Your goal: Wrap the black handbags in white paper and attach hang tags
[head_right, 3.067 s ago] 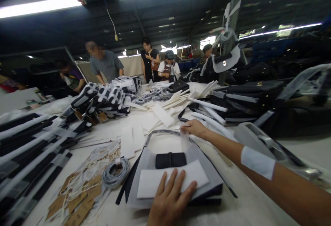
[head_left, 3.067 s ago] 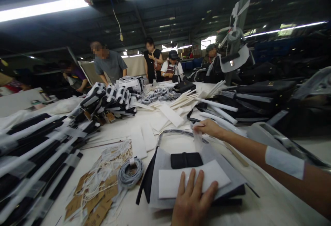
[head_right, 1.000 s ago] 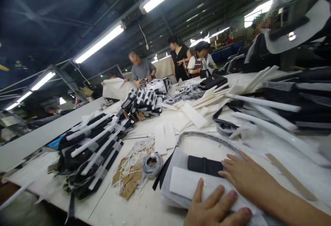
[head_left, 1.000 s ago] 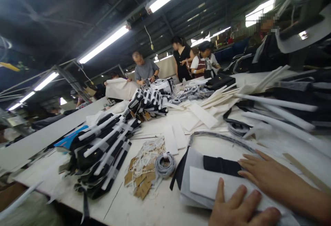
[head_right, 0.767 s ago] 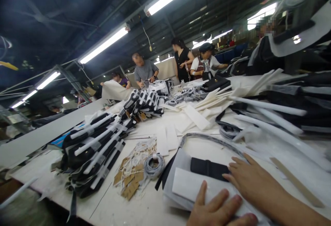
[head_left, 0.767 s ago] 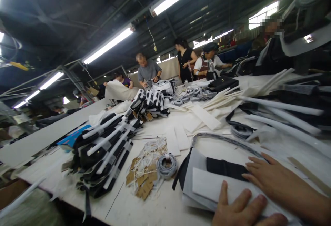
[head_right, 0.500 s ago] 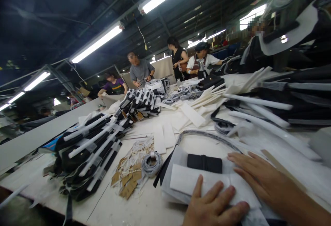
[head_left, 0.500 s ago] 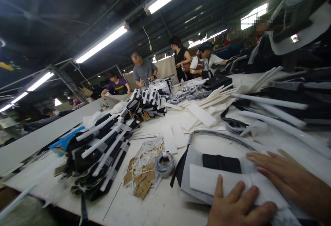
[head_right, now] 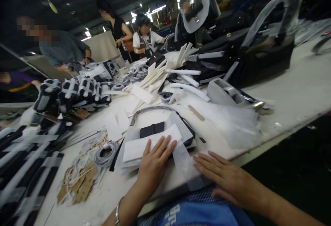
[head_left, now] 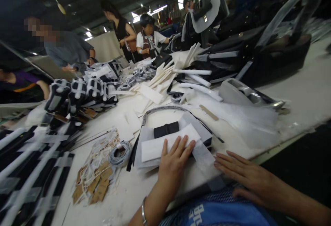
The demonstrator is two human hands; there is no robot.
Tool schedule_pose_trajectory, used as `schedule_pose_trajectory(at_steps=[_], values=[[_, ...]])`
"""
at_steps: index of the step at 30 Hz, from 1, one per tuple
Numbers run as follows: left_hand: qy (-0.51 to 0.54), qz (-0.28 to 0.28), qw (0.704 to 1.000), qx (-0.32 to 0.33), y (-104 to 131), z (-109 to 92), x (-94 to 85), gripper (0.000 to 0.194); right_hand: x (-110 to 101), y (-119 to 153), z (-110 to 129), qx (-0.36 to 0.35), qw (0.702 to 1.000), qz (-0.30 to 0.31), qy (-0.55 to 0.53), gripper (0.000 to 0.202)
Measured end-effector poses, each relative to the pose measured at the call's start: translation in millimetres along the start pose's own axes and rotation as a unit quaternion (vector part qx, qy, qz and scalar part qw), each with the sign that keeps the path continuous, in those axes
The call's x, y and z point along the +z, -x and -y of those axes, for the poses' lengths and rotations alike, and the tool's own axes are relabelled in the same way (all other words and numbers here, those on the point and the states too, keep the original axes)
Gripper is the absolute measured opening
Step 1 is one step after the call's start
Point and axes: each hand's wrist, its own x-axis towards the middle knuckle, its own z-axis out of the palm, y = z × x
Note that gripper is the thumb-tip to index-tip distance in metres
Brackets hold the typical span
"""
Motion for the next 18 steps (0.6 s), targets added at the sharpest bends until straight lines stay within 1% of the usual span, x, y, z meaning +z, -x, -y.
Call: schedule_pose_trajectory(at_steps=[2,6,10,12,15,18], values=[[-0.005,0.007,1.0,-0.003,0,-1,-1.5,0.066,8,-5,3,-0.019,1.0,-0.021,-0.008,0.062],[-0.021,0.001,1.0,-0.004,1,-2,-2.1,0.07,26,-17,5,-0.038,0.992,-0.116,-0.042,0.045],[-0.023,0.004,1.0,-0.007,2,-2,-2.1,0.07,32,-23,9,-0.036,0.983,-0.161,-0.079,0.034],[-0.018,0.007,1.0,-0.013,2,-3,-2.1,0.068,35,-19,16,-0.027,0.98,-0.175,-0.096,0.033],[-0.009,0.003,1.0,-0.019,2,-3,-1.4,0.063,42,-5,29,-0.007,0.975,-0.189,-0.117,0.036],[-0.009,-0.005,1.0,-0.016,3,-2,0.1,0.061,48,7,37,0.0,0.974,-0.188,-0.129,0.038]])
